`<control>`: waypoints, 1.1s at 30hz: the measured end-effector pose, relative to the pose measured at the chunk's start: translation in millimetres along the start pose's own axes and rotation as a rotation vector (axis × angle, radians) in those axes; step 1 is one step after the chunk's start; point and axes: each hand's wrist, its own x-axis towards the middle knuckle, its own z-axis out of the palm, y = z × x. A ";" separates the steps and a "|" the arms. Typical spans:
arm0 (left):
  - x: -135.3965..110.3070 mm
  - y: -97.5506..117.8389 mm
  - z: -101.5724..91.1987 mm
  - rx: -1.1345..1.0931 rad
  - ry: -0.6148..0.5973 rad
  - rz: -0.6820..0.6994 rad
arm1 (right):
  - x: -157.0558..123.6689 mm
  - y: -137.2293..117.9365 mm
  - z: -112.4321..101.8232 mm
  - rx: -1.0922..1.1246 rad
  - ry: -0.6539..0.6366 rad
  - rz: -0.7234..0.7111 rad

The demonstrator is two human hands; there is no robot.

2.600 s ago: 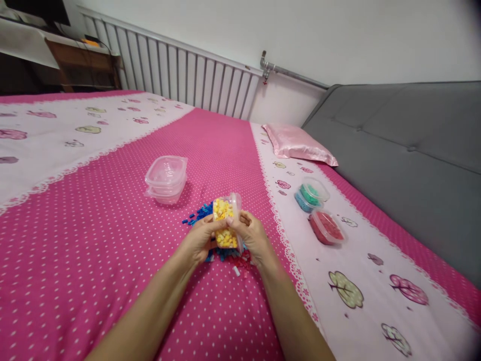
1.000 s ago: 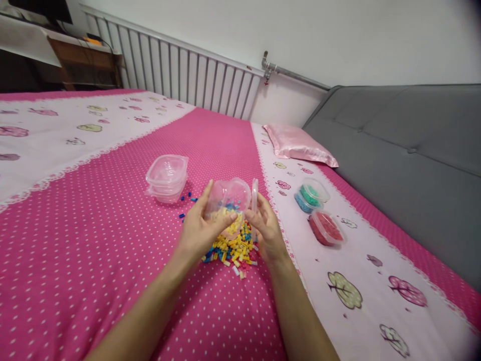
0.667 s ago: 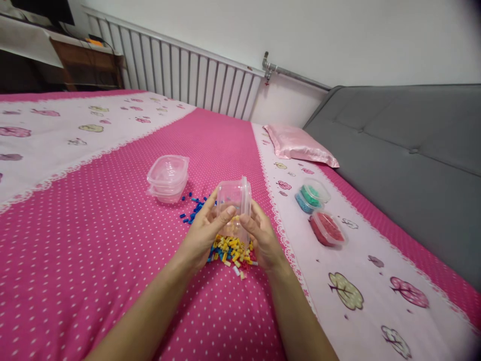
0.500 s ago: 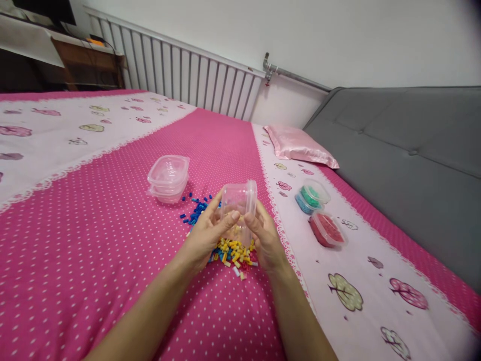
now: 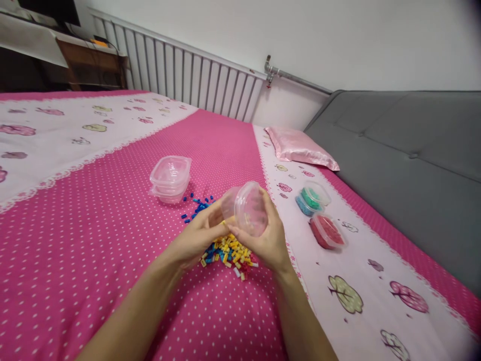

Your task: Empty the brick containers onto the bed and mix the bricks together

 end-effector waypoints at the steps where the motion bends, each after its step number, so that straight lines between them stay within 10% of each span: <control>1: -0.4 1.5 -1.4 -0.015 0.000 -0.009 | 0.2 -0.2 0.4 -0.057 0.018 -0.035; 8: 2.0 0.8 0.3 0.125 0.206 0.037 | -4.1 -3.6 7.5 -0.307 -0.007 -0.220; 17: 3.1 0.1 -3.2 0.090 0.295 0.018 | -5.5 -7.3 5.4 -0.171 -0.122 -0.128; 26: -4.2 25.6 -39.1 0.275 0.313 -0.128 | -15.4 -6.5 12.7 0.537 -0.487 0.440; 33: -6.1 11.3 -23.0 0.264 -0.046 -0.112 | -15.8 -4.4 29.9 0.615 -0.232 0.456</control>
